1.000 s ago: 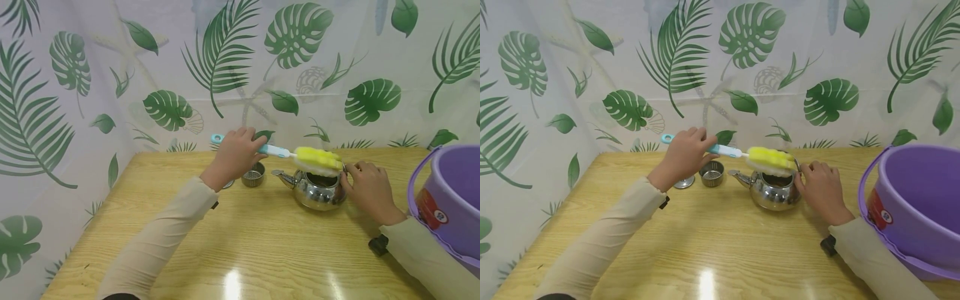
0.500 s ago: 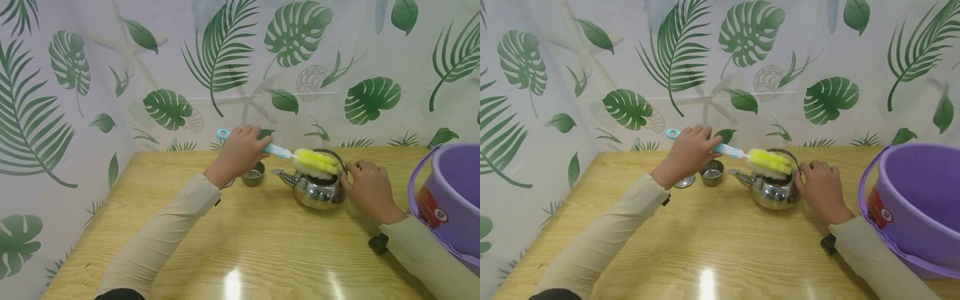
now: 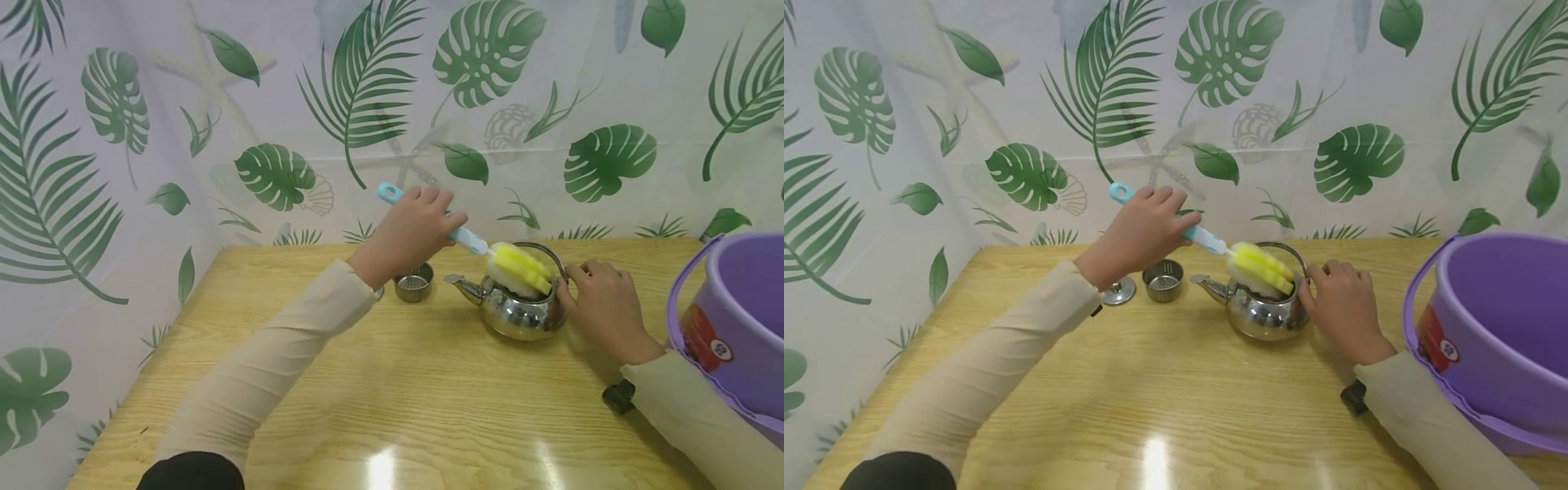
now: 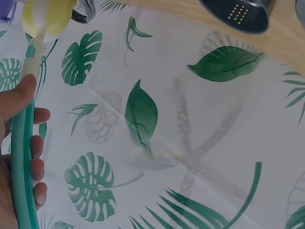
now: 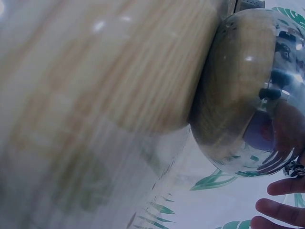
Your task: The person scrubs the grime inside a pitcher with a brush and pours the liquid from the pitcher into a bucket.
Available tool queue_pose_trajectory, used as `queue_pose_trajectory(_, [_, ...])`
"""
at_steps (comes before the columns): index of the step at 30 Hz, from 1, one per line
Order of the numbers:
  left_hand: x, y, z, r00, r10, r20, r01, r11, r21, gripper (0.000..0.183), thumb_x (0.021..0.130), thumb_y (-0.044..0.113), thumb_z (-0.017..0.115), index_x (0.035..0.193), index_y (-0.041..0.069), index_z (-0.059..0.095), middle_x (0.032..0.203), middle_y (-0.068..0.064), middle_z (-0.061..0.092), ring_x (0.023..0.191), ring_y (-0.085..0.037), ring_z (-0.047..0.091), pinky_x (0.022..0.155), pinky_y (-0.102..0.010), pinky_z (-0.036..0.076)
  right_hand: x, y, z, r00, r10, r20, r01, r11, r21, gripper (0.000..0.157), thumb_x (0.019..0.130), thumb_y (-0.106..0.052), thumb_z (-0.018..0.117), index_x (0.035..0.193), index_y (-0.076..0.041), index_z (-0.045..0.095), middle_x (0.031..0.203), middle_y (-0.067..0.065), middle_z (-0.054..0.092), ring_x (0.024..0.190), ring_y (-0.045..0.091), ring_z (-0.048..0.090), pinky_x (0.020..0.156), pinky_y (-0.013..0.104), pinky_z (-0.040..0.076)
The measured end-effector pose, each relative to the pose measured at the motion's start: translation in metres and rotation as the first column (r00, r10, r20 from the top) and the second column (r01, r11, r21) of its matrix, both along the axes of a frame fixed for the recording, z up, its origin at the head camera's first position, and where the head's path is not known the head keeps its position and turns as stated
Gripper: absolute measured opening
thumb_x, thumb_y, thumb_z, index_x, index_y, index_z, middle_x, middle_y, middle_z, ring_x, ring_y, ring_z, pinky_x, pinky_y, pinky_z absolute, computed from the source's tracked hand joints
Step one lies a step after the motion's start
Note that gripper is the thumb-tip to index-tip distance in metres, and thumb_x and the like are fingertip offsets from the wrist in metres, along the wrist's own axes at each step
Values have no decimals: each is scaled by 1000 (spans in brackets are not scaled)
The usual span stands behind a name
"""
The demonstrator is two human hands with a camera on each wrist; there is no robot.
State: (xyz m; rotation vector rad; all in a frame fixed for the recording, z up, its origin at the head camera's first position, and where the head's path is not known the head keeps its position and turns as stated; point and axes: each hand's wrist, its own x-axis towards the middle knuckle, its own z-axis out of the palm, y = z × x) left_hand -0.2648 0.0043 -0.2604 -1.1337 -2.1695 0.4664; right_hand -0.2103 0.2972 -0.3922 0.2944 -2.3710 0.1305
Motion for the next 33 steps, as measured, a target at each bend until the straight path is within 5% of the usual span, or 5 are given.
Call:
queue_pose_trajectory(17, [7, 44, 34, 1000, -2, -26, -2, 986, -167, 15, 93, 28, 56, 101, 20, 66, 100, 0, 61, 90, -17, 54, 78, -26, 39, 1, 0, 1, 1000, -1, -11, 1, 1000, 2, 19, 82, -15, 60, 91, 1, 65, 81, 23, 63, 74, 41, 59, 62, 55, 41])
queue_pose_trajectory(33, [9, 49, 39, 998, 47, -32, -53, 972, -227, 18, 96, 19, 51, 103, 22, 68, 103, 1, 62, 92, -16, 54, 80, -27, 39, -1, 0, -1, 1000, 5, -12, -6, 1000, -17, 19, 82, -15, 60, 91, 1, 65, 81, 22, 62, 75, 41, 59, 63, 56, 41])
